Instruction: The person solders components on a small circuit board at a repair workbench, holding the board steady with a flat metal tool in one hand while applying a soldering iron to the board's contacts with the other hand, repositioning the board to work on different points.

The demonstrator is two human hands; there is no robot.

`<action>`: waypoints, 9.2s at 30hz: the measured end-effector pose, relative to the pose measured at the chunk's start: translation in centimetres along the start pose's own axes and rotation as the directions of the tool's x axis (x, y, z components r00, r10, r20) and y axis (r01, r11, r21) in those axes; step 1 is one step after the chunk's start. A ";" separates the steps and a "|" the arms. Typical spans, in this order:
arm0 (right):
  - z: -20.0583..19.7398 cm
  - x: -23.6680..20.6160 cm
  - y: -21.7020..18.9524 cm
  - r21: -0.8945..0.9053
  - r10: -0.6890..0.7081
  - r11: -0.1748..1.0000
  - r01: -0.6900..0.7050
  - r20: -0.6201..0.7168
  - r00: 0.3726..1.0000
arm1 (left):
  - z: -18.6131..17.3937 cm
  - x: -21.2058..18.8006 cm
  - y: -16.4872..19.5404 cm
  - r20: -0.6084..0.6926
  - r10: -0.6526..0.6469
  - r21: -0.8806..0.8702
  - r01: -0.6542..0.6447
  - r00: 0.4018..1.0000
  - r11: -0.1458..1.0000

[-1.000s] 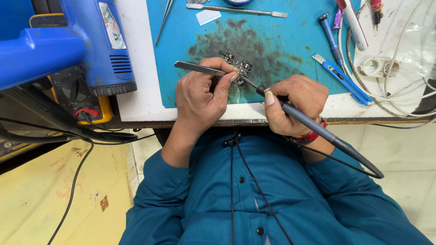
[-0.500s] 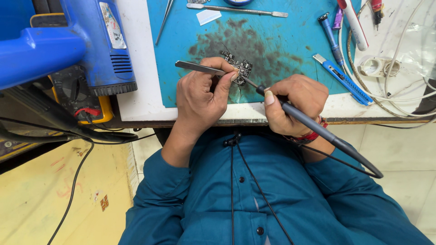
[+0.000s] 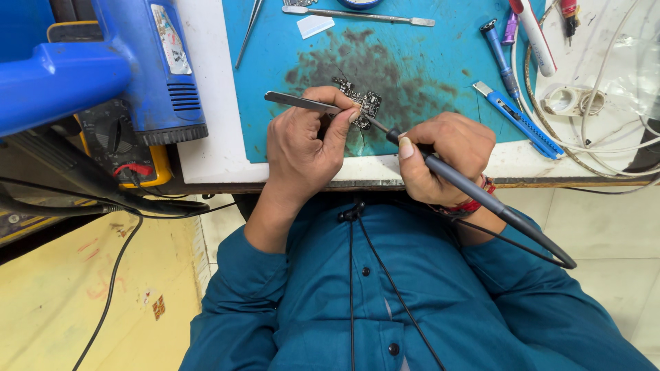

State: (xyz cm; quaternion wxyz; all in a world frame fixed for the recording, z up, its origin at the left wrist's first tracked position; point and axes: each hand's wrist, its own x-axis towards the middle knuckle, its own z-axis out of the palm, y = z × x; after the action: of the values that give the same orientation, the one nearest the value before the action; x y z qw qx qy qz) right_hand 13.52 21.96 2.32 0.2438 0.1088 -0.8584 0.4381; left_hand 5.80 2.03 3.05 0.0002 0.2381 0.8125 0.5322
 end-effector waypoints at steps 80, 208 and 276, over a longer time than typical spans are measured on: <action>-0.2 -0.2 0.4 0.004 0.015 1.000 -0.015 -0.012 1.000 | 0.4 0.1 0.2 0.001 -0.018 0.000 0.018 1.000 1.000; 0.2 -0.3 1.2 -0.007 0.003 1.000 -0.003 0.011 1.000 | 0.9 0.1 -0.6 -0.011 -0.029 -0.020 0.029 1.000 0.999; -1.4 -1.2 -0.1 0.028 0.035 0.999 -0.034 -0.038 0.999 | 0.7 -0.6 1.5 -0.012 -0.043 -0.018 0.043 0.999 0.999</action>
State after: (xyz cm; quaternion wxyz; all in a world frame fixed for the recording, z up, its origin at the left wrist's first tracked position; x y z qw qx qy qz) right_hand 14.98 22.98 2.44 0.2514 0.0887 -0.8493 0.4558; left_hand 7.07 2.91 3.85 0.0087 0.2173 0.8126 0.5408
